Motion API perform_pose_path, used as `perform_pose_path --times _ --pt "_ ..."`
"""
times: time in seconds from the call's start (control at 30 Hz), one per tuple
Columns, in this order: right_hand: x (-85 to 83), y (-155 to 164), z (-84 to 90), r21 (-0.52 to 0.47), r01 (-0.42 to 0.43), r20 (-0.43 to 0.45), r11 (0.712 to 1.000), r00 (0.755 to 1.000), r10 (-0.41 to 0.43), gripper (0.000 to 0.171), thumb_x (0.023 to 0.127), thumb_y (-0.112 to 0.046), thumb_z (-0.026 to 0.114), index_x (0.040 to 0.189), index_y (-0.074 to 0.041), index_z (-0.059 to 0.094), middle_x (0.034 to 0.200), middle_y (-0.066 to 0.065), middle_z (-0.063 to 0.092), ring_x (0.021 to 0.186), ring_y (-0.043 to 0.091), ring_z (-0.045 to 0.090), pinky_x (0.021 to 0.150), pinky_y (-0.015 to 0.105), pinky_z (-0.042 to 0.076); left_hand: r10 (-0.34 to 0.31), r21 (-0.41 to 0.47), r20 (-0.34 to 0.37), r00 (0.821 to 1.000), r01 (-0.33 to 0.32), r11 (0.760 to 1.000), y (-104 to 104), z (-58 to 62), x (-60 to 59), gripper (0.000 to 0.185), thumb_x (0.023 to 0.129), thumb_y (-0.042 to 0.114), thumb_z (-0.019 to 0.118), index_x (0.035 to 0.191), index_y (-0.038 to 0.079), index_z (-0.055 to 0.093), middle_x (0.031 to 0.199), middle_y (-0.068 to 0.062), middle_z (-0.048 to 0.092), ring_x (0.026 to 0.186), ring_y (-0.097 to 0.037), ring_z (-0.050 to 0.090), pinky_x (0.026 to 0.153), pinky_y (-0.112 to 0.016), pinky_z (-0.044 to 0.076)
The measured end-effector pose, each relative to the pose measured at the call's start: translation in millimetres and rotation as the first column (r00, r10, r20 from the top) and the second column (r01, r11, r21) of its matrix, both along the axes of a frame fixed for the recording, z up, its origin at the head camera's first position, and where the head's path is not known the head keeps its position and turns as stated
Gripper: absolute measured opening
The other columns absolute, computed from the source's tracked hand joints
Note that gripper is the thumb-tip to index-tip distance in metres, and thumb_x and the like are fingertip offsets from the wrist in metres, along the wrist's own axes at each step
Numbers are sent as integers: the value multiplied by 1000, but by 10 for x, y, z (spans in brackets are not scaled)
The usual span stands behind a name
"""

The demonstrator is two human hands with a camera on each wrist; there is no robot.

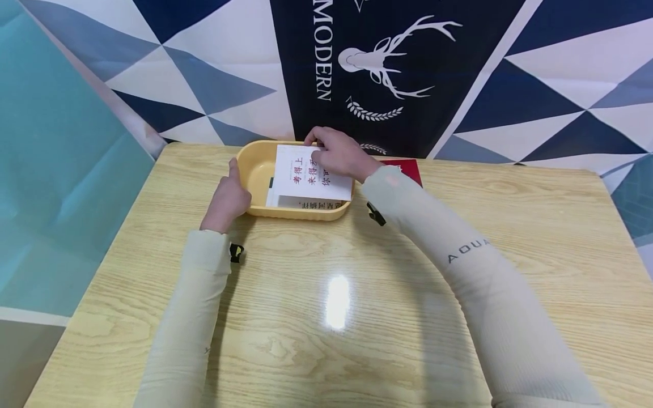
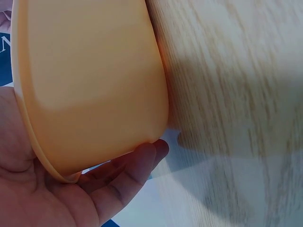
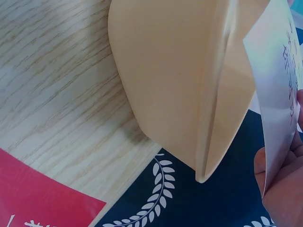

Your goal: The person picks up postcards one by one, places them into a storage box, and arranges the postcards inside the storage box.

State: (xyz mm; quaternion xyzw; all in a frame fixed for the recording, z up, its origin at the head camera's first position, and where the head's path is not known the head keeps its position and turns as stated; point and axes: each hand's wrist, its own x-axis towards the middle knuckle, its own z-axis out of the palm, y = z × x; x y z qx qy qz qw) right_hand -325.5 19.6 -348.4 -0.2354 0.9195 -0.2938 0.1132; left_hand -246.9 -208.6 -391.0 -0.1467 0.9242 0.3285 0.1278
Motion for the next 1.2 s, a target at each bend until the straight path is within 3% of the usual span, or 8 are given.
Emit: perform_pose_path --times 0.53,0.87,1.2 --pt "-29 -92 -65 55 -36 15 998 999 35 26 92 -23 46 117 -20 52 115 2 50 105 21 43 96 37 34 -11 -31 -12 1000 11 999 -14 11 -28 84 86 -2 37 148 12 -17 141 -34 29 117 -35 41 104 -48 34" --pt "-20 -104 -138 70 -72 -6 995 997 73 26 91 -21 45 116 -19 53 111 3 49 103 22 44 94 38 35 -11 -39 -8 1000 11 999 -21 -7 -37 85 86 -3 38 149 12 -17 140 -34 30 118 -36 41 104 -48 34" --pt "-22 -148 -267 124 -130 35 984 991 127 27 91 -19 44 117 -18 51 109 1 51 99 21 48 90 35 38 -7 -32 -9 1000 6 999 -13 -14 -30 85 86 -3 38 148 13 -18 139 -33 31 115 -35 42 103 -47 35"
